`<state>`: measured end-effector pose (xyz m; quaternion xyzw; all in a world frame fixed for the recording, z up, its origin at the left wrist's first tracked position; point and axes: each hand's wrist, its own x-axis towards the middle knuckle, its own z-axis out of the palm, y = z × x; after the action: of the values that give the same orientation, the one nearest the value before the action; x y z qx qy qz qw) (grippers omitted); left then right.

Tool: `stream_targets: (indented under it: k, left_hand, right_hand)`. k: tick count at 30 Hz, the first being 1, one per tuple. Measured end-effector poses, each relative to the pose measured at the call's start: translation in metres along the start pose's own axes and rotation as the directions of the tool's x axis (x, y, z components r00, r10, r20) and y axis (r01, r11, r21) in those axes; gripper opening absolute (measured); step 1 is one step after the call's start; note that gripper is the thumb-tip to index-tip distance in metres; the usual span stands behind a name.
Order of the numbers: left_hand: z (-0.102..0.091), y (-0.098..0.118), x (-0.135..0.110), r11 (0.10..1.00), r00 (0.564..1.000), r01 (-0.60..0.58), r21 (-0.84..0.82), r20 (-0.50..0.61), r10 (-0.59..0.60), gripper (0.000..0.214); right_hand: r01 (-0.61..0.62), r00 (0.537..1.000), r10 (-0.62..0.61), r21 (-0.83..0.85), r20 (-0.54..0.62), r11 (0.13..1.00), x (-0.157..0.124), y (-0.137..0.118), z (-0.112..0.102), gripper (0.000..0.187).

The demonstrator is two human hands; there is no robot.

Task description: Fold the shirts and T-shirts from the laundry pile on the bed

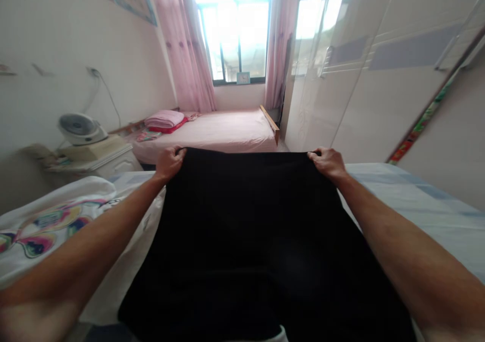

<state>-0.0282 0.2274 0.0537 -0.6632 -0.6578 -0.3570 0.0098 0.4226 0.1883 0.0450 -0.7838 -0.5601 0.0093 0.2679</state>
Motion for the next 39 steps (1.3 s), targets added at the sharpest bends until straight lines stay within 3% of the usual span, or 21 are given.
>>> stream_targets:
  k: [4, 7, 9, 11, 13, 14, 15, 17, 19, 21, 24, 27, 29, 31, 33, 35, 37, 39]
  left_hand:
    - [0.023, 0.005, -0.011, 0.951, 0.993, -0.048, 0.306, 0.120, 0.011, 0.040]
    - [0.002, 0.011, -0.042, 0.950, 0.958, -0.230, 0.209, 0.220, 0.184, 0.039]
    - [-0.033, 0.015, -0.076, 0.921, 0.868, -0.390, -0.013, 0.328, 0.373, 0.033]
    - [-0.073, 0.015, -0.121, 0.843, 0.711, -0.489, -0.223, 0.459, 0.533, 0.032]
    - [-0.106, 0.008, -0.171, 0.770, 0.557, -0.552, -0.321, 0.544, 0.627, 0.037]
    - [-0.117, 0.002, -0.195, 0.744, 0.519, -0.590, -0.314, 0.558, 0.648, 0.047]
    - [-0.123, -0.005, -0.216, 0.713, 0.508, -0.644, -0.276, 0.542, 0.669, 0.060]
    - [-0.125, -0.020, -0.246, 0.702, 0.555, -0.699, -0.135, 0.517, 0.652, 0.065]
    - [-0.117, -0.030, -0.261, 0.705, 0.619, -0.709, -0.024, 0.457, 0.638, 0.049]
    - [-0.108, -0.034, -0.264, 0.714, 0.651, -0.701, -0.004, 0.405, 0.642, 0.031]
    - [-0.109, -0.029, -0.255, 0.761, 0.674, -0.641, -0.104, 0.398, 0.622, 0.024]
    - [-0.121, -0.018, -0.231, 0.854, 0.723, -0.467, -0.228, 0.457, 0.517, 0.025]
    - [-0.124, -0.009, -0.201, 0.910, 0.774, -0.326, -0.255, 0.480, 0.412, 0.026]
    - [-0.117, 0.000, -0.161, 0.942, 0.845, -0.216, -0.256, 0.434, 0.312, 0.029]
    - [-0.102, 0.005, -0.122, 0.963, 0.899, -0.106, -0.249, 0.390, 0.200, 0.033]
    - [-0.088, 0.004, -0.095, 0.988, 0.932, 0.030, -0.153, 0.362, 0.028, 0.035]
    - [-0.081, -0.003, -0.087, 0.995, 0.939, 0.081, -0.054, 0.338, -0.058, 0.041]
    - [-0.084, -0.014, -0.099, 0.999, 0.938, 0.030, 0.024, 0.345, -0.037, 0.049]
  right_hand:
    - [0.028, 1.000, -0.026, -0.112, 0.013, 0.993, 0.000, -0.007, 0.024, 0.047]
    - [0.158, 0.987, -0.158, -0.120, 0.006, 0.980, -0.038, -0.002, 0.009, 0.051]
    - [0.353, 0.935, -0.351, -0.049, 0.047, 0.934, -0.083, 0.006, -0.015, 0.043]
    - [0.508, 0.844, -0.513, 0.070, 0.157, 0.858, -0.138, 0.020, -0.041, 0.034]
    - [0.604, 0.744, -0.622, 0.154, 0.244, 0.782, -0.193, 0.037, -0.059, 0.028]
    - [0.622, 0.718, -0.638, 0.155, 0.280, 0.768, -0.218, 0.046, -0.063, 0.027]
    - [0.640, 0.700, -0.649, 0.141, 0.298, 0.755, -0.239, 0.055, -0.065, 0.028]
    - [0.685, 0.676, -0.677, 0.089, 0.290, 0.723, -0.268, 0.070, -0.062, 0.035]
    - [0.708, 0.680, -0.689, 0.017, 0.251, 0.706, -0.281, 0.079, -0.054, 0.038]
    - [0.702, 0.700, -0.681, -0.034, 0.213, 0.711, -0.283, 0.082, -0.048, 0.029]
    - [0.671, 0.727, -0.658, -0.005, 0.197, 0.741, -0.276, 0.080, -0.052, 0.019]
    - [0.543, 0.800, -0.559, 0.132, 0.219, 0.829, -0.260, 0.065, -0.070, 0.025]
    - [0.397, 0.857, -0.447, 0.226, 0.258, 0.890, -0.238, 0.048, -0.082, 0.032]
    - [0.278, 0.893, -0.357, 0.289, 0.273, 0.916, -0.205, 0.028, -0.085, 0.035]
    - [0.203, 0.925, -0.285, 0.311, 0.249, 0.929, -0.169, 0.012, -0.078, 0.037]
    - [0.095, 0.971, -0.140, 0.227, 0.192, 0.969, -0.138, 0.008, -0.064, 0.043]
    - [0.022, 0.988, -0.048, 0.175, 0.145, 0.984, -0.123, 0.016, -0.048, 0.050]
    - [-0.005, 0.994, -0.011, 0.140, 0.108, 0.990, -0.126, 0.034, -0.035, 0.054]
